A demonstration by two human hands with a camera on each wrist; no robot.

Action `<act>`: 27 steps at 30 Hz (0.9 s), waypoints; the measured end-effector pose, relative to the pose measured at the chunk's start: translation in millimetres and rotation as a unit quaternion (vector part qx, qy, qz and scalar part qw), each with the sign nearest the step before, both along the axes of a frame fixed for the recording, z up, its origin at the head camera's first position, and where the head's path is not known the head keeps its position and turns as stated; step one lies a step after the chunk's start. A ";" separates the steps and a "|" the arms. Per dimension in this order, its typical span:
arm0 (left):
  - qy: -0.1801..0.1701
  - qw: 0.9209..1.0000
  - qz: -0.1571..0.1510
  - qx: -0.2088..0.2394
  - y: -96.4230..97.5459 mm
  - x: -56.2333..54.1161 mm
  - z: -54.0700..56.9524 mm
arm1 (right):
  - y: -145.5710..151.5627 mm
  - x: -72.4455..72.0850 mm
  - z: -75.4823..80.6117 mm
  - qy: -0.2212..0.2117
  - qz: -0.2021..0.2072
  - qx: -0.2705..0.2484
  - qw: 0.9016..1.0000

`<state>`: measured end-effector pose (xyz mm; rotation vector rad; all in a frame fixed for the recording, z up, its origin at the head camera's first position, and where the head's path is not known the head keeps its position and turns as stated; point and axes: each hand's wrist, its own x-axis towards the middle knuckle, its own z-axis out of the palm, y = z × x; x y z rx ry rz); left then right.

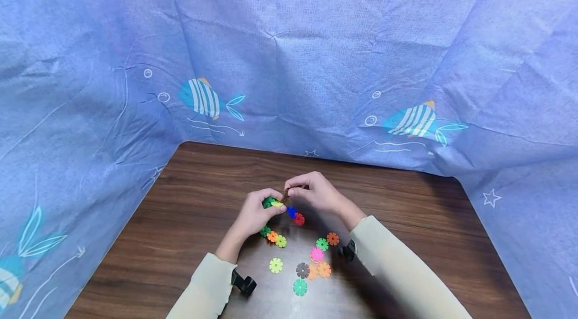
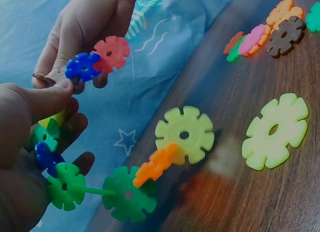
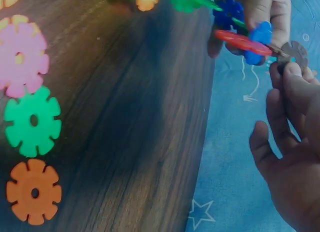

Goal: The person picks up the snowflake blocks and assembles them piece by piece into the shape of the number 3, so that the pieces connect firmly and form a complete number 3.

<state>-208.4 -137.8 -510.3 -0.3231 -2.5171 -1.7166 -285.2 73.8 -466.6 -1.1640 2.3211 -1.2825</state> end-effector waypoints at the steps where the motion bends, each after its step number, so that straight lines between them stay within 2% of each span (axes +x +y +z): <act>1: 0.002 1.000 0.000 0.000 0.2 -0.3 -0.8 | -0.3 1.3 -0.7 0.020 -0.002 -0.002 1.000; 3: 0.001 1.000 0.001 0.000 0.8 -0.6 -1.6 | -0.9 3.0 -2.5 0.059 -0.007 0.002 0.998; 6: -0.006 1.000 -0.004 0.002 0.8 -1.6 -2.0 | -1.1 3.5 -3.2 0.088 -0.009 0.011 0.996; 8: -0.013 1.000 -0.015 0.000 -0.2 -2.3 -1.8 | -0.3 3.5 -2.4 0.076 -0.014 0.017 0.997; 13: -0.022 0.997 -0.066 -0.011 -6.5 -3.3 -2.0 | 0.7 2.9 -0.9 0.004 -0.019 0.021 1.000; 16: -0.024 0.996 -0.086 -0.005 -7.5 -4.5 -2.8 | 1.2 1.0 -1.8 -0.007 -0.023 0.026 0.999; 20: -0.029 0.996 -0.082 0.019 -6.0 -6.0 -2.7 | 0.4 -1.6 -2.4 -0.007 -0.024 0.028 0.999; 23: -0.038 0.997 -0.066 0.033 -4.0 -5.9 -1.8 | 1.7 -1.3 -0.9 -0.002 -0.023 0.023 0.999; 27: -0.039 0.998 -0.043 0.033 -2.2 -4.4 -0.5 | 14.5 2.0 2.2 0.024 -0.056 0.015 0.998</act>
